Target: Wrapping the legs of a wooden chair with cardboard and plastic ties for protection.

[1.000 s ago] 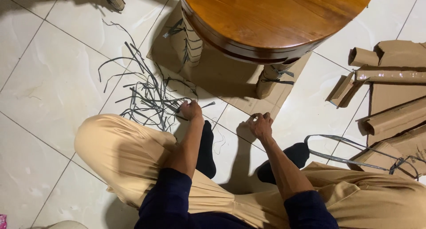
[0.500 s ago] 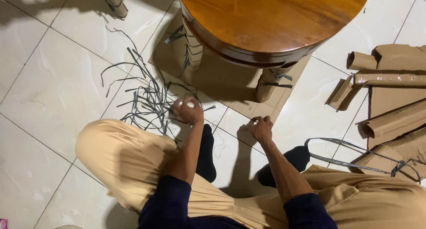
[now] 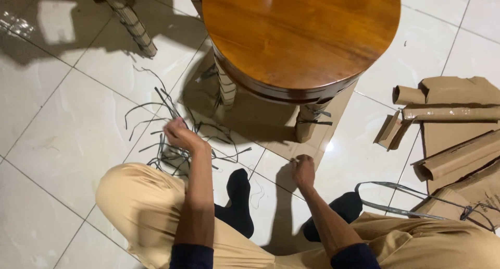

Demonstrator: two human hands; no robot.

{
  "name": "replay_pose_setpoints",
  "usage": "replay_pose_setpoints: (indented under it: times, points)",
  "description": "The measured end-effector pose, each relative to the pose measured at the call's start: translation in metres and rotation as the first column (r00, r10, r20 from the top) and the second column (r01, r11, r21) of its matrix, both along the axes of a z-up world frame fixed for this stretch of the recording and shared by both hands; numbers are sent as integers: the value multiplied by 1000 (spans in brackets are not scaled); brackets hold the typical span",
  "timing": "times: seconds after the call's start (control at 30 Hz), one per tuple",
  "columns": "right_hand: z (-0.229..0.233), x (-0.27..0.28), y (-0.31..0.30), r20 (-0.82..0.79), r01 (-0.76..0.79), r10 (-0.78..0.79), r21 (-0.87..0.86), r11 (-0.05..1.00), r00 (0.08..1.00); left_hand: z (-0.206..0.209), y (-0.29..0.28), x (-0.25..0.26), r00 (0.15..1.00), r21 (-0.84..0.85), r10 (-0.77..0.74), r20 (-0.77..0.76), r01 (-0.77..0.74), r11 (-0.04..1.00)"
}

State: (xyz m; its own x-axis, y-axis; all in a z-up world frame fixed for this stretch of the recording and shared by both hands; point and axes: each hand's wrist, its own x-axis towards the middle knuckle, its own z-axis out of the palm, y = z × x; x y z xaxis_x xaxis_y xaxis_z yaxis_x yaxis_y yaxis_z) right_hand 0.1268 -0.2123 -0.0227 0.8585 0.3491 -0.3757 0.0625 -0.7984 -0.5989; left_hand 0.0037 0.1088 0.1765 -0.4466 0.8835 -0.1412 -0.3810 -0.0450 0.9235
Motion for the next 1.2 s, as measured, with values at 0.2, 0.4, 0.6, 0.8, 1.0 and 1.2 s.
replay_pose_setpoints:
  times: [0.2,0.4,0.6,0.8,1.0,1.2]
  points:
    - [154,-38,62,322,-307,166,460,833,932,-186,-40,15,323,-586,-810,-489,567,579]
    - [181,-42,67,271,-392,292,484,783,917,-211,-102,24,-405,-742,-801,-441,667,71]
    - [152,-36,49,-133,-199,308,516,833,942,-169,-92,25,-156,-646,-900,-407,746,162]
    - [138,-39,38,-3,-139,177,602,786,984,-131,-95,1,317,-504,-861,-397,709,493]
    - [134,-35,9,-147,79,0,533,843,989,-95,-121,-5,546,-466,-818,-179,686,559]
    - [2,7,-42,-237,616,-568,309,725,788,-130,-159,28,567,-371,-800,-196,712,596]
